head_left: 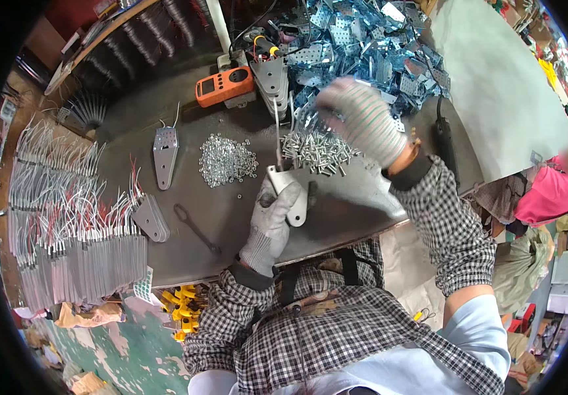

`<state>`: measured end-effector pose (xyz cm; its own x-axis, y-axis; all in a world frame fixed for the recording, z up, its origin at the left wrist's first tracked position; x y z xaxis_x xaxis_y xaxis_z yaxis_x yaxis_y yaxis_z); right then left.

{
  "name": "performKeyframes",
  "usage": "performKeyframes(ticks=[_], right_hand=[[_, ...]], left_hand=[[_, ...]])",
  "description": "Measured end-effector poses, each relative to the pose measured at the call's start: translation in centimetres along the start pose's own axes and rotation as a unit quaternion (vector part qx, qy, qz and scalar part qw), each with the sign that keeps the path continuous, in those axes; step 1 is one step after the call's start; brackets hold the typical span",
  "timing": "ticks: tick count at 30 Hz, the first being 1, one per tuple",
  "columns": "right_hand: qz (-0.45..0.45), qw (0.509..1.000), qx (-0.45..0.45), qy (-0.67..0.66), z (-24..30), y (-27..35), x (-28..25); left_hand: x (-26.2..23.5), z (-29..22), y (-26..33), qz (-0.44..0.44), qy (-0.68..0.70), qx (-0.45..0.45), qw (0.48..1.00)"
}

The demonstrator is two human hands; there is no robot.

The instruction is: Assembling small metal bracket components with wires using a powered screwdriver.

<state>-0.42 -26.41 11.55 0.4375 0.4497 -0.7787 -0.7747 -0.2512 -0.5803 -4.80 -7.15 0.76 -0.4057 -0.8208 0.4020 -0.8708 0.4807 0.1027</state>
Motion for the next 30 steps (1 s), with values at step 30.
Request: performKeyframes(ticks=[30], right_hand=[[-0.052, 0.877, 0.28, -0.388, 6.0, 8.2, 5.5]], left_hand=[[-2.2, 0.2, 2.8, -0.17, -0.094, -0.048, 0.98]])
Point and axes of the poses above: each hand's wrist, its own y-axis away from the middle knuckle, its own x-axis out of the palm, z = x × y, the point moved 4 cm from there along -y, towards the middle knuckle, and after that the axes turned 10 degrees about -y, right-handed, at the moved point
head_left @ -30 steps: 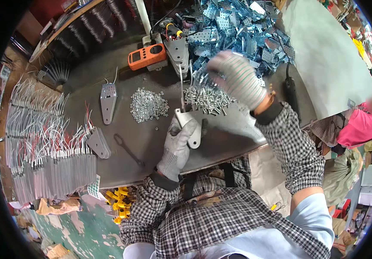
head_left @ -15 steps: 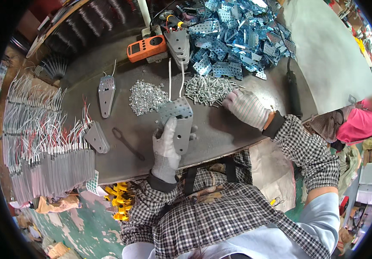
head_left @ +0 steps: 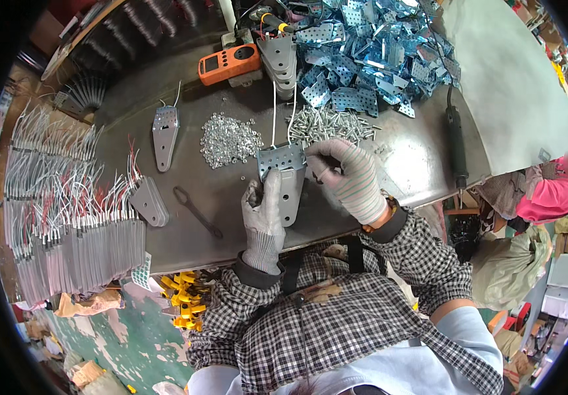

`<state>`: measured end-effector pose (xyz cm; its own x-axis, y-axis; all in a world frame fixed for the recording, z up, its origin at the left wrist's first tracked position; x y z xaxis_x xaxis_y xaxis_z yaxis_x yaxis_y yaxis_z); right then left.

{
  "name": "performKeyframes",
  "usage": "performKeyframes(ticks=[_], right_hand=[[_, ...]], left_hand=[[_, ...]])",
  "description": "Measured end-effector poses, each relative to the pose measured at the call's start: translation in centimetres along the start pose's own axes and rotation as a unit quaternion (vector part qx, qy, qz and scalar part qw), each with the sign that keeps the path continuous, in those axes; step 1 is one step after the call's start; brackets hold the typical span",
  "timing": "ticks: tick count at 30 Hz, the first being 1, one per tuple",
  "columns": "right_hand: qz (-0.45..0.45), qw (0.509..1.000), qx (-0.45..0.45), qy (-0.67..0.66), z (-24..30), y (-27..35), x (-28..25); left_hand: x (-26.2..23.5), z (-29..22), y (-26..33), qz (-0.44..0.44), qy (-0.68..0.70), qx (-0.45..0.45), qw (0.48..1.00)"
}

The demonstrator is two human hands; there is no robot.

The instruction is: Assembling small metal bracket components with wires using a powered screwdriver.

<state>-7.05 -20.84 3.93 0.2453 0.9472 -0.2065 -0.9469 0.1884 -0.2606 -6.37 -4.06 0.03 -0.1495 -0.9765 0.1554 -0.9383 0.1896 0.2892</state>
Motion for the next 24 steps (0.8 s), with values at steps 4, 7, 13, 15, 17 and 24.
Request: performKeyframes(ticks=[4, 7, 13, 15, 17, 24], right_hand=[[0.04, 0.979, -0.115, 0.165, 0.9, 0.8, 1.1], [0.055, 0.979, 0.178, -0.083, -2.1, 0.4, 0.5], [-0.038, 0.907, 0.046, 0.418, -4.5, -2.7, -9.7], [0.02, 0.871, 0.014, 0.49, -6.7, -3.7, -9.9], [0.048, 0.855, 0.061, 0.512, -7.3, -4.6, -9.6], [0.035, 0.992, -0.023, 0.116, 2.9, -3.1, -6.1]], left_hand=[[-0.4, 0.8, -0.1, -0.06, -0.103, 0.091, 0.989], [0.3, 0.0, 0.1, -0.032, -0.031, 0.048, 0.998], [0.1, 0.8, -0.4, 0.092, 0.072, -0.037, 0.992], [1.8, 0.7, -0.4, 0.106, 0.116, -0.011, 0.987], [2.3, 0.9, -0.4, 0.092, 0.109, -0.017, 0.99], [2.8, 1.4, -0.6, 0.056, 0.077, -0.047, 0.994]])
Point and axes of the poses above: each hand's wrist, its own y-axis away from the middle knuckle, its own x-axis out of the palm, z = x × y, the point moved 4 cm from there along -y, towards the middle knuckle, and after that the axes turned 10 degrees about -y, right-handed, at the moved point
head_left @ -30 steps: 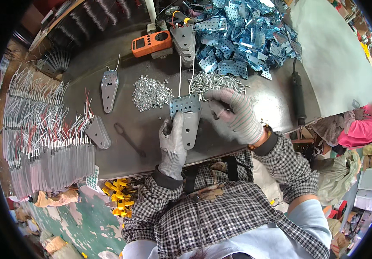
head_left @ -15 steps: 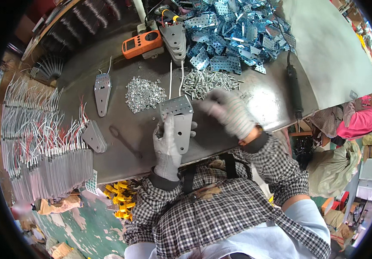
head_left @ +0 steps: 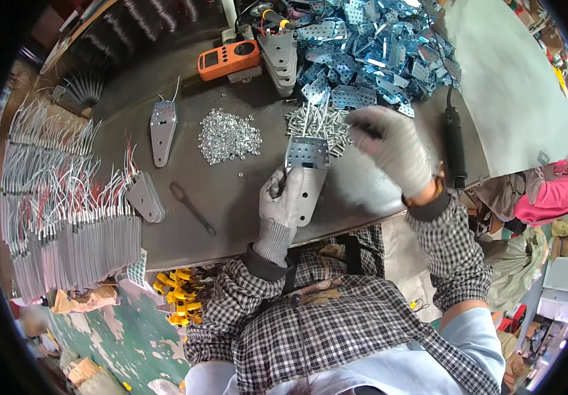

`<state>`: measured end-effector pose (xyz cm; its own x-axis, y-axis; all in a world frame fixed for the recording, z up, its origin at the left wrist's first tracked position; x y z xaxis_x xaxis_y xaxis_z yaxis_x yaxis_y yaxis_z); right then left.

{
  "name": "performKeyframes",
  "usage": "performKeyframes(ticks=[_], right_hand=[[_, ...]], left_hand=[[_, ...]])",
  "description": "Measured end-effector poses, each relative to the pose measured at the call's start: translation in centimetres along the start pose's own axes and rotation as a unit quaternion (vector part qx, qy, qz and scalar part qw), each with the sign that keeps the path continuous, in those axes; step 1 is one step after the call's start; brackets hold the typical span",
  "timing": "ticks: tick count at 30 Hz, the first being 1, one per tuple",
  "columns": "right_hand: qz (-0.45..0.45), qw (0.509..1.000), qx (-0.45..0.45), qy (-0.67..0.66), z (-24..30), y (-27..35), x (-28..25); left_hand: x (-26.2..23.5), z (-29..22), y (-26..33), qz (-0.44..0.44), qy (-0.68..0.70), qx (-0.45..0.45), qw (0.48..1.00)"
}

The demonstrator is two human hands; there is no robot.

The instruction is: Assembling small metal bracket components with wires using a powered screwdriver.

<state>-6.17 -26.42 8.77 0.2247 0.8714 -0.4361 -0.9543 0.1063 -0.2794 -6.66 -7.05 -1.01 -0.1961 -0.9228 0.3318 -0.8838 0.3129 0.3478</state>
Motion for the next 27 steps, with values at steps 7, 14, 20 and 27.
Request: performKeyframes(ticks=[7, 14, 20, 27], right_hand=[[0.076, 0.99, -0.096, 0.067, 2.6, 2.0, 5.0], [0.046, 0.967, -0.131, 0.216, 2.5, 3.5, 4.6], [-0.064, 0.987, 0.029, -0.147, -3.3, 5.7, -0.5], [-0.124, 0.828, 0.068, -0.543, 0.0, 6.0, -3.1]], left_hand=[[0.9, 0.1, 0.1, 0.004, -0.07, 0.058, 0.996], [2.9, -2.6, 0.9, 0.186, -0.017, 0.087, 0.979], [7.5, -5.4, -5.3, 0.228, -0.396, 0.169, 0.874], [11.8, -7.5, -16.9, -0.099, -0.801, 0.367, 0.462]])
Point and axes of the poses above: each hand's wrist, its own y-axis away from the middle knuckle, its own x-axis out of the palm, z = x × y, the point moved 4 cm from there along -y, towards the middle knuckle, and after that the axes turned 10 degrees about -y, right-handed, at the moved point
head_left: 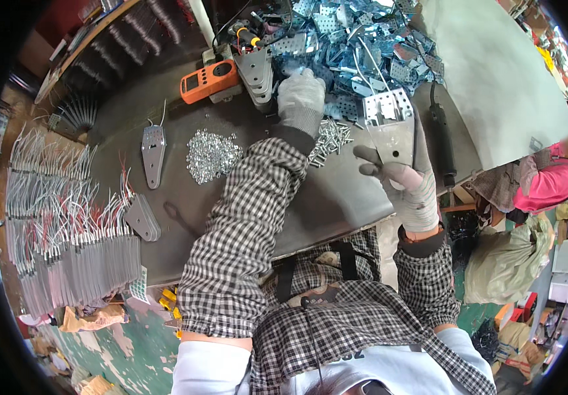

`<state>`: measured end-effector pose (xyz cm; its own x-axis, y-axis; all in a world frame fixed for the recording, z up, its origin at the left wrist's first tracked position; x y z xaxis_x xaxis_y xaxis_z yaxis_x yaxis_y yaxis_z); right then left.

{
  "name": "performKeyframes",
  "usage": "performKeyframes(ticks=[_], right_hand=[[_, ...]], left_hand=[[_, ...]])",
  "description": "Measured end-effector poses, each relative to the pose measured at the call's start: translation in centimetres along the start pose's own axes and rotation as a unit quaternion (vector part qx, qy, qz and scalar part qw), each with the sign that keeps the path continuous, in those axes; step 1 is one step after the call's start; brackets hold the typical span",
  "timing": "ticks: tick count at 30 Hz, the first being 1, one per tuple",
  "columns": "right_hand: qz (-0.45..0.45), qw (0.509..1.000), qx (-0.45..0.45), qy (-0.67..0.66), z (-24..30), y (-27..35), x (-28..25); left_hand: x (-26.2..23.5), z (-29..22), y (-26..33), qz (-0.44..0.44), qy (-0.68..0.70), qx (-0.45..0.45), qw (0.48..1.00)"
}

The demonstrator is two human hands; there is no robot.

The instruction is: Assembling small metal bracket components with wires using a powered screwdriver.

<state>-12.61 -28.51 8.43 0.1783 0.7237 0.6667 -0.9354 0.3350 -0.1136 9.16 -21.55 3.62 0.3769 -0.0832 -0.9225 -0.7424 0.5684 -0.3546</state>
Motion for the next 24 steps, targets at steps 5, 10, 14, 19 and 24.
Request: performKeyframes(ticks=[5, 10, 14, 19, 24], right_hand=[[-0.054, 0.992, 0.101, -0.044, -1.9, 1.2, -2.5], [-0.051, 0.986, 0.099, -0.125, -4.3, 0.9, -1.1], [-0.075, 0.994, 0.045, -0.062, -2.2, 1.4, -0.8], [-0.107, 0.992, 0.044, -0.043, -1.2, 2.1, -3.5], [-0.03, 0.984, 0.164, -0.057, -5.9, 1.6, -1.0]], left_hand=[[-4.1, 3.0, 5.6, -0.04, 0.379, -0.108, 0.918], [-3.7, 1.8, 4.3, -0.087, 0.203, 0.054, 0.974], [-0.4, -0.5, 1.5, 0.024, 0.053, 0.101, 0.993], [-1.2, 0.8, 3.4, -0.062, 0.276, 0.007, 0.959], [-6.7, 2.9, 11.5, -0.015, 0.459, -0.113, 0.881]])
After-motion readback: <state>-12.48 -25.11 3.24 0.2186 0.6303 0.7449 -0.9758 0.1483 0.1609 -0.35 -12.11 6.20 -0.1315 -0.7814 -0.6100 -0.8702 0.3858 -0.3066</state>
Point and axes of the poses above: each hand's wrist, its own y-axis away from the middle knuckle, its own x-axis out of the palm, z = x × y, the point moved 4 cm from there along -y, towards the middle knuckle, and after that the axes turned 10 degrees about -y, right-handed, at the moved point
